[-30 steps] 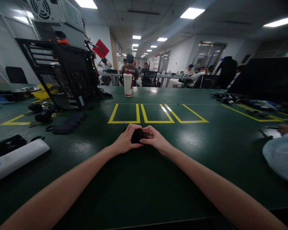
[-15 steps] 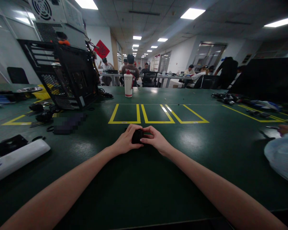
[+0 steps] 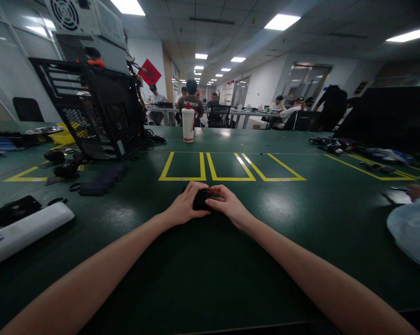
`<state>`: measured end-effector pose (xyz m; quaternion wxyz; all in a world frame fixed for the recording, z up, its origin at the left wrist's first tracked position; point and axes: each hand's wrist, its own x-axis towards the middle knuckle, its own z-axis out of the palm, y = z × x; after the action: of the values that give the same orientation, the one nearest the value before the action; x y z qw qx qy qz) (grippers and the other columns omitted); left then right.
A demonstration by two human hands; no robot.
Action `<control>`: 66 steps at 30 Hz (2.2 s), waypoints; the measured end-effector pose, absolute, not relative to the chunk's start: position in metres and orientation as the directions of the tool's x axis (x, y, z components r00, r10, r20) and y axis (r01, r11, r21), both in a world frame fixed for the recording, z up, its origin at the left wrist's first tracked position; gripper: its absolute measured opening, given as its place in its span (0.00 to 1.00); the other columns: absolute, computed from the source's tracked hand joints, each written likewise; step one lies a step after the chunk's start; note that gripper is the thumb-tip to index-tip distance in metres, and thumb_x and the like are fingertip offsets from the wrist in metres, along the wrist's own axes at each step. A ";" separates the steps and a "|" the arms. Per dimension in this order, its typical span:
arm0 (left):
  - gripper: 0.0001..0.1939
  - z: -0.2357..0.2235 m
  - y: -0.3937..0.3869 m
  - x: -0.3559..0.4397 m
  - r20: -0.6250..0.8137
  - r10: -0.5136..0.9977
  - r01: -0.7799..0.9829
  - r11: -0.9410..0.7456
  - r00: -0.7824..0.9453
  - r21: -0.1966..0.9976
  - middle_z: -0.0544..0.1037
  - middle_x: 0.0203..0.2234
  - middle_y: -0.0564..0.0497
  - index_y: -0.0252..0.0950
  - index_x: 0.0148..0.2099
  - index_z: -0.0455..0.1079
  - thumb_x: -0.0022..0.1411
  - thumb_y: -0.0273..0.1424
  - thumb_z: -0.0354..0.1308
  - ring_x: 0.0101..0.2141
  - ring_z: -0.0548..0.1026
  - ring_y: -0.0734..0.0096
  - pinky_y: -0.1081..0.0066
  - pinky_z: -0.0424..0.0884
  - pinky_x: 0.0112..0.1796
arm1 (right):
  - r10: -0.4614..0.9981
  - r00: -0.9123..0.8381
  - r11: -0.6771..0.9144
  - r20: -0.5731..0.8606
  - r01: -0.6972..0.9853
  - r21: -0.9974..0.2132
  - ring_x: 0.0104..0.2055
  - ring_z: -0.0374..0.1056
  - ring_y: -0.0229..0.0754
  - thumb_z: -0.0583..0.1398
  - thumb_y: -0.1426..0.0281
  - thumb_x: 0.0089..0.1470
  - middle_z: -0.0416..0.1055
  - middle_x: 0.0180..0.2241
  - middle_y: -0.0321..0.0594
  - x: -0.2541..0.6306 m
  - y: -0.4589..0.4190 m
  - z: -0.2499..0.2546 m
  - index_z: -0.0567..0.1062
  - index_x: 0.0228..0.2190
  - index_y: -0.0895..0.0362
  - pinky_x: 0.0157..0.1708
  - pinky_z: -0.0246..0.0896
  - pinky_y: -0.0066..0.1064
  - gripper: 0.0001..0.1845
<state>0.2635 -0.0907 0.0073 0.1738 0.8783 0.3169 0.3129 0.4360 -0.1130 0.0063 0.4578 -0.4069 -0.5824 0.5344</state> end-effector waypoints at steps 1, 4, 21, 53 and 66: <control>0.31 0.007 -0.091 0.264 0.441 0.664 0.447 -0.740 0.604 0.502 0.58 0.45 0.50 0.45 0.51 0.49 0.47 0.35 0.60 0.45 0.61 0.63 0.60 0.65 0.43 | 0.962 -0.256 0.094 0.095 -0.016 -0.995 0.40 0.64 0.40 0.62 0.69 0.40 0.64 0.40 0.38 0.436 -0.113 0.007 0.64 0.37 0.54 0.42 0.59 0.39 0.19; 0.31 0.006 -0.090 0.263 0.443 0.663 0.448 -0.741 0.604 0.500 0.57 0.45 0.50 0.45 0.51 0.49 0.47 0.35 0.60 0.45 0.61 0.63 0.60 0.65 0.43 | 0.950 -0.293 0.107 0.109 -0.024 -0.994 0.43 0.63 0.41 0.62 0.72 0.40 0.64 0.40 0.39 0.436 -0.114 0.007 0.65 0.36 0.55 0.44 0.58 0.38 0.18; 0.32 0.005 -0.089 0.263 0.451 0.660 0.456 -0.746 0.601 0.485 0.58 0.45 0.50 0.44 0.51 0.50 0.46 0.35 0.61 0.46 0.61 0.63 0.60 0.63 0.44 | 0.962 -0.262 0.069 0.074 -0.026 -0.997 0.41 0.64 0.41 0.61 0.70 0.41 0.64 0.40 0.39 0.435 -0.113 0.005 0.65 0.36 0.55 0.42 0.59 0.38 0.16; 0.32 0.006 -0.089 0.264 0.448 0.658 0.463 -0.749 0.605 0.474 0.57 0.46 0.50 0.44 0.51 0.49 0.46 0.34 0.61 0.47 0.60 0.63 0.60 0.63 0.45 | 0.950 -0.284 0.118 0.132 -0.065 -0.991 0.38 0.65 0.38 0.61 0.68 0.40 0.65 0.36 0.35 0.435 -0.114 0.005 0.64 0.31 0.55 0.40 0.60 0.37 0.14; 0.32 0.007 -0.090 0.264 0.442 0.673 0.466 -0.735 0.593 0.493 0.58 0.45 0.50 0.44 0.51 0.50 0.46 0.34 0.61 0.46 0.61 0.62 0.59 0.65 0.43 | 0.939 -0.304 0.151 0.158 -0.048 -0.987 0.43 0.63 0.40 0.63 0.75 0.37 0.64 0.40 0.37 0.436 -0.116 0.010 0.65 0.33 0.55 0.44 0.58 0.38 0.18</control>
<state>0.2638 -0.0902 0.0072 0.1653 0.8771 0.3244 0.3131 0.4363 -0.1160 0.0102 0.4598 -0.3692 -0.6033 0.5369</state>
